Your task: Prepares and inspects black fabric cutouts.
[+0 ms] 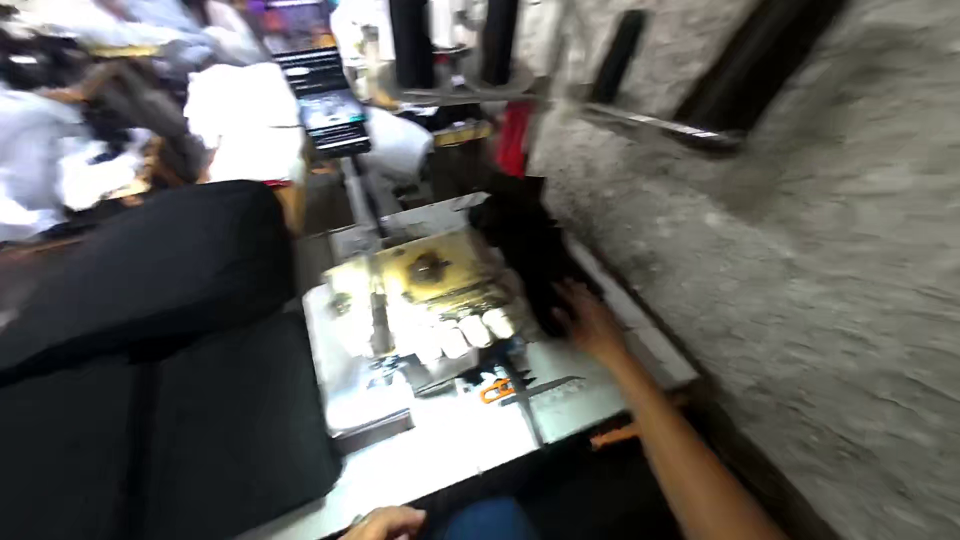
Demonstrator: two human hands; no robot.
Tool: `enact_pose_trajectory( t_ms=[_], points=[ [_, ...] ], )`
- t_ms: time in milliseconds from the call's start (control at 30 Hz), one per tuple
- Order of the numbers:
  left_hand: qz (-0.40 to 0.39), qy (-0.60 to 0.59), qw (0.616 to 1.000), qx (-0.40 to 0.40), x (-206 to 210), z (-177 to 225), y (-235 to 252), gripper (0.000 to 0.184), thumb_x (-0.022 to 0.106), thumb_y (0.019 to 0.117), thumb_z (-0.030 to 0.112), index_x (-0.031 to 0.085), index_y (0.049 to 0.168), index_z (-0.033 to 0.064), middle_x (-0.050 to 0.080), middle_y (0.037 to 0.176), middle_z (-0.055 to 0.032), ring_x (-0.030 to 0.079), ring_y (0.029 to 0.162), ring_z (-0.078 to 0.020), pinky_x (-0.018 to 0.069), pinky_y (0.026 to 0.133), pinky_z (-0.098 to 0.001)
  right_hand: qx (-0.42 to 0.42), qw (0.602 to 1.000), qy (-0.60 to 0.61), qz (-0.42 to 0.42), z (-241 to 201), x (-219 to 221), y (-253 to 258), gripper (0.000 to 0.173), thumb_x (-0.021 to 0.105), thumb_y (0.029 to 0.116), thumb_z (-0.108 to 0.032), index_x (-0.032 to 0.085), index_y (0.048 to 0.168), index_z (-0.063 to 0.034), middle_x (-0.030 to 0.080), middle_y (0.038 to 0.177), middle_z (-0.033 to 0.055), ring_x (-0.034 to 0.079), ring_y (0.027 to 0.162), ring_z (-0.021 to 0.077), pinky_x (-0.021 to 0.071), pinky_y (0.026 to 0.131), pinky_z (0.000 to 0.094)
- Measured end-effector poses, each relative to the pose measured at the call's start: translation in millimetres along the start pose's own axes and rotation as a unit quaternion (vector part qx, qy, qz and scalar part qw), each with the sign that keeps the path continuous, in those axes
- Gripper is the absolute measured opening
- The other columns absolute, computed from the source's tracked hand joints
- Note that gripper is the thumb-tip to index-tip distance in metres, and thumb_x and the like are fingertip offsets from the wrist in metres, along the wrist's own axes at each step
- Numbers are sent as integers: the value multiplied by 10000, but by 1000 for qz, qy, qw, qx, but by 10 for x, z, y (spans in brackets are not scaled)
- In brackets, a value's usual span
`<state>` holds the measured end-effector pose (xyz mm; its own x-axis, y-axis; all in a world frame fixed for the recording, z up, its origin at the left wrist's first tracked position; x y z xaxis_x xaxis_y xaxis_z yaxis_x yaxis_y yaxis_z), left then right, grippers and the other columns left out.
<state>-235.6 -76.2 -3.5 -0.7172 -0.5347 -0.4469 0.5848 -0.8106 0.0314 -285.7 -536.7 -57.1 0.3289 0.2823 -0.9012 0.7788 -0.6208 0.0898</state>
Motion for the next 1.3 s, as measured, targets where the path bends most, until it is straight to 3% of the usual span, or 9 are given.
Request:
enact_pose_trajectory(
  t_ms=[167, 300, 433, 600, 800, 933, 1100, 1200, 1300],
  points=[
    [209, 111, 972, 7, -1200, -77, -77, 192, 586, 986, 76, 739, 1099, 49, 759, 1071, -29, 727, 958, -103, 619, 864, -307, -13, 1000, 9, 6, -150, -49, -161, 605, 573, 1043, -356, 432, 1564, -81, 291, 1640, 269, 250, 1513, 507, 149, 1182, 753],
    [234, 286, 924, -101, -2368, -469, 784, 361, 668, 1007, 271, 681, 1292, 49, 686, 1268, -170, 639, 1208, -327, 482, 1062, -550, -33, 983, 109, 142, -606, -479, -797, 485, 551, 1050, -268, 559, 1393, 75, 503, 1458, 341, 472, 1378, 496, 370, 1142, 628],
    [142, 305, 935, -117, -2484, -1244, 1525, 385, 787, 912, 336, 730, 1149, 38, 721, 1105, -207, 680, 1077, -398, 521, 957, -629, -35, 975, 201, 85, -1199, -310, -1772, 311, 551, 1029, -123, 655, 1079, 166, 719, 1011, 268, 727, 920, 263, 596, 867, 410],
    [202, 283, 938, -10, -2404, -1196, 1475, 171, 699, 978, 190, 732, 1059, 43, 724, 1009, -169, 689, 1021, -355, 534, 957, -564, -133, 926, 345, -81, -2196, 171, -2414, 203, 609, 1008, -59, 719, 1063, 103, 745, 1044, 161, 731, 840, 115, 630, 815, 301],
    [236, 282, 930, 9, -2389, -1206, 1411, 221, 565, 1047, 158, 708, 1174, 47, 725, 1030, -195, 698, 1016, -381, 536, 942, -571, -414, 862, 291, -25, -3897, 104, -1907, 157, 637, 998, -164, 758, 1046, -76, 755, 960, -2, 715, 859, 44, 615, 805, 216],
    [261, 243, 934, 7, -2476, -1094, 1319, 278, 515, 1077, 182, 667, 1273, 56, 734, 1076, -205, 709, 1014, -399, 532, 935, -600, -290, 929, 202, -111, -4611, 93, -1263, 299, 601, 1032, -212, 695, 1243, -22, 734, 1155, 108, 708, 1073, 168, 566, 985, 344],
    [339, 183, 905, 179, -2669, -652, 1043, 188, 592, 1020, 108, 752, 1081, 29, 710, 1260, -106, 647, 1208, -259, 494, 1071, -476, -210, 956, 168, -118, -4809, 359, -502, 599, 715, 970, -262, 516, 1459, 22, 612, 1371, 243, 600, 1267, 376, 465, 1087, 562],
    [373, 191, 885, 203, -2824, -321, 811, 146, 634, 994, 83, 755, 1026, 8, 712, 997, -131, 692, 943, -231, 565, 892, -421, -203, 936, 240, -158, -4971, 410, -326, 348, 772, 927, -180, 695, 1205, 15, 729, 1119, 181, 714, 1019, 275, 564, 933, 489],
    [392, 217, 872, 200, -2943, -113, 576, 157, 616, 1007, 88, 747, 1030, 4, 725, 964, -129, 705, 912, -229, 571, 867, -417, -178, 916, 323, -157, -5090, 323, -393, 306, 864, 838, -202, 748, 1050, -13, 756, 954, 122, 728, 874, 208, 600, 831, 435]
  ],
)
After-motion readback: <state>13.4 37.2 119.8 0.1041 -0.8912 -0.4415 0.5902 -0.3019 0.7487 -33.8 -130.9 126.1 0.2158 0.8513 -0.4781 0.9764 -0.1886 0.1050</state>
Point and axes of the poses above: each hand's wrist, its own y-axis towards the middle knuckle, its own x-axis out of the palm, z = x × y, the point moved 7 cm from there along y, towards the middle knuckle
